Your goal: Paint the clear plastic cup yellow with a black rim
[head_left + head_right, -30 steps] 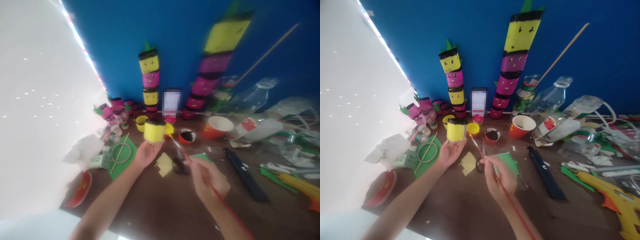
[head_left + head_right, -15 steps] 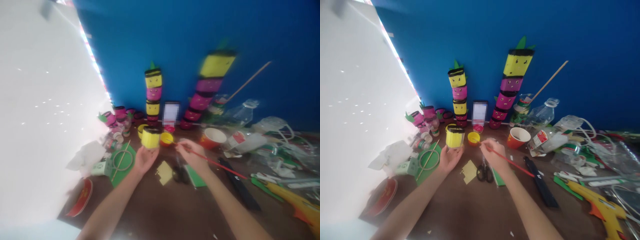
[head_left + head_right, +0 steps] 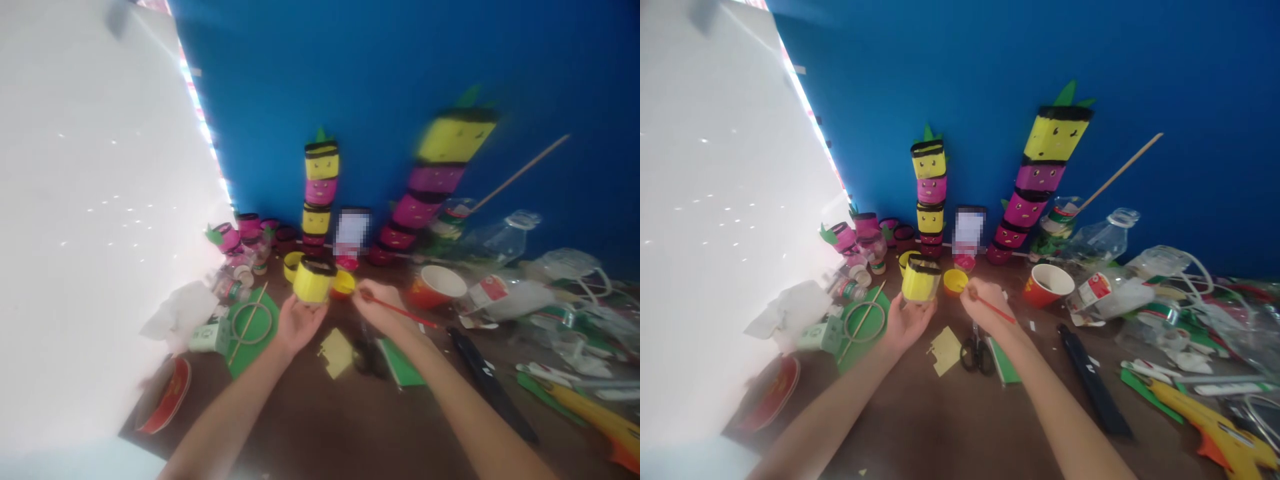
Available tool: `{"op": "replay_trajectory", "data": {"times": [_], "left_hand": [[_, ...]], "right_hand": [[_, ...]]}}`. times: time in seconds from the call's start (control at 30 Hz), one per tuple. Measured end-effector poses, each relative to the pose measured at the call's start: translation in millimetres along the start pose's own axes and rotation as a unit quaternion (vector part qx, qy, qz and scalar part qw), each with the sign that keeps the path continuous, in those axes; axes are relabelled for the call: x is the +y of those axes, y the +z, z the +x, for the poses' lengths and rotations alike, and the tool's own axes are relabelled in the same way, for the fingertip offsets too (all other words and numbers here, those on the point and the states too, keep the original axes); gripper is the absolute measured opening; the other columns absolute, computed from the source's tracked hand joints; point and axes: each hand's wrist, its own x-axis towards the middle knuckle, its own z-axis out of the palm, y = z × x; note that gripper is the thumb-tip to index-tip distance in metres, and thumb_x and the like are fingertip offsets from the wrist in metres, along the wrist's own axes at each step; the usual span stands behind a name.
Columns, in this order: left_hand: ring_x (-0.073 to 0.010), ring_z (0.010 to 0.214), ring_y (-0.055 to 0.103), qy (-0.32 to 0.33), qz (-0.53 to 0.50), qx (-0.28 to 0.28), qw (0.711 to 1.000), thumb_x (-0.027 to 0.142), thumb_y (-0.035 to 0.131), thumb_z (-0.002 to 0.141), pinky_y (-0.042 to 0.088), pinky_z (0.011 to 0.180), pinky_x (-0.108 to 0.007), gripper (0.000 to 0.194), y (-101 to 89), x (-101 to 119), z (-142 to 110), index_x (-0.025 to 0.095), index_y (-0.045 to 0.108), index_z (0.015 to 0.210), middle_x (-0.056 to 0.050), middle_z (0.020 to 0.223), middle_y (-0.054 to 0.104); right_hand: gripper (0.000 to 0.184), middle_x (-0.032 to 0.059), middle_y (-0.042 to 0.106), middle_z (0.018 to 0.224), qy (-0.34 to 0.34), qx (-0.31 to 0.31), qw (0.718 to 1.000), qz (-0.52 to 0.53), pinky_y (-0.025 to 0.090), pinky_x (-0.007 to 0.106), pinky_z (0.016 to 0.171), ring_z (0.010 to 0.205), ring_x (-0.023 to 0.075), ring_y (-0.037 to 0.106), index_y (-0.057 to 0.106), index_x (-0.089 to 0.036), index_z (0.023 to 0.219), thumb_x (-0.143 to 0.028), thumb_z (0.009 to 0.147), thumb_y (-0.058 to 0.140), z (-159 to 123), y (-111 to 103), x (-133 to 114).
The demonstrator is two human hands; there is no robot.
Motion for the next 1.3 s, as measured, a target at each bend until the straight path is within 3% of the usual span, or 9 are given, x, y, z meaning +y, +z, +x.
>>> {"op": "replay_trajectory", "data": {"times": [0.13,0.3,0.43,0.57,0.7,0.77,1.03,1.3], "left_hand": [[-0.0193,0.092,0.063,-0.007,0.003,-0.006,1.0,0.032,0.051,0.078,0.045,0.091,-0.031,0.052,-3.4,0,1,0.006,0.046,0.123,-0.015,0.098,0.065],[-0.021,0.093,0.063,-0.036,0.017,-0.017,0.999,0.036,0.052,0.077,0.046,0.089,-0.033,0.053,-11.9,0,2,0.004,0.047,0.12,-0.017,0.097,0.065],[-0.0215,0.094,0.064,-0.047,0.025,-0.022,0.998,0.036,0.05,0.079,0.048,0.087,-0.031,0.049,-11.0,0,0,0.002,0.049,0.116,-0.017,0.095,0.066],[-0.0215,0.094,0.064,-0.044,0.04,-0.014,0.998,0.032,0.047,0.081,0.048,0.088,-0.032,0.048,-6.7,-3,-2,0.003,0.048,0.119,-0.018,0.096,0.067],[-0.0228,0.096,0.064,-0.046,0.059,-0.015,0.997,0.031,0.049,0.081,0.047,0.088,-0.034,0.054,-9.0,-5,-3,0.003,0.042,0.126,-0.019,0.101,0.067],[-0.0234,0.097,0.063,-0.047,0.069,-0.023,0.996,0.03,0.05,0.08,0.046,0.09,-0.035,0.056,-11.4,-6,-2,0.003,0.04,0.128,-0.019,0.103,0.066],[-0.0246,0.105,0.06,-0.056,0.102,-0.03,0.993,0.027,0.049,0.08,0.038,0.099,-0.039,0.06,-13.1,-9,-3,0.006,0.032,0.134,-0.018,0.113,0.063],[-0.0266,0.108,0.058,-0.058,0.121,-0.045,0.99,0.025,0.057,0.074,0.036,0.102,-0.041,0.064,-15.3,-10,-4,0.007,0.036,0.132,-0.018,0.117,0.061]], "right_hand": [[0.008,0.0002,0.067,0.062,-0.012,0.036,0.999,0.02,0.045,0.025,0.057,0.058,0.0159,0.062,0.062,-0.022,0.062,-0.022,0.067,0.055,-5,-2,2],[0.017,0.0038,0.069,0.069,-0.008,0.127,0.988,0.085,0.051,0.028,0.061,0.065,0.0176,0.066,0.061,-0.018,0.075,-0.031,0.077,0.05,-27,-11,5],[0.017,0.0042,0.07,0.068,0.015,0.222,0.944,0.244,0.054,0.027,0.06,0.062,0.0174,0.068,0.062,-0.017,0.082,-0.031,0.079,0.055,-60,-13,3],[0.015,0.0049,0.071,0.073,-0.003,0.292,0.917,0.27,0.055,0.025,0.056,0.062,0.0163,0.068,0.063,-0.016,0.087,-0.026,0.082,0.053,-99,-2,-2],[0.013,0.0047,0.071,0.077,-0.143,0.315,0.92,0.185,0.057,0.026,0.063,0.069,0.0164,0.068,0.063,-0.018,0.089,-0.015,0.078,0.057,-119,7,-10],[0.014,0.0043,0.071,0.077,-0.173,0.318,0.918,0.16,0.057,0.027,0.068,0.071,0.0161,0.069,0.062,-0.018,0.09,-0.012,0.078,0.056,-121,8,-13],[0.016,0.0057,0.072,0.085,-0.152,0.31,0.931,0.117,0.057,0.024,0.07,0.075,0.0155,0.069,0.061,-0.018,0.094,-0.014,0.081,0.054,-118,8,-19],[0.016,0.0054,0.072,0.084,-0.145,0.316,0.931,0.111,0.057,0.024,0.067,0.073,0.0155,0.069,0.062,-0.018,0.094,-0.015,0.082,0.053,-118,8,-22]]}}
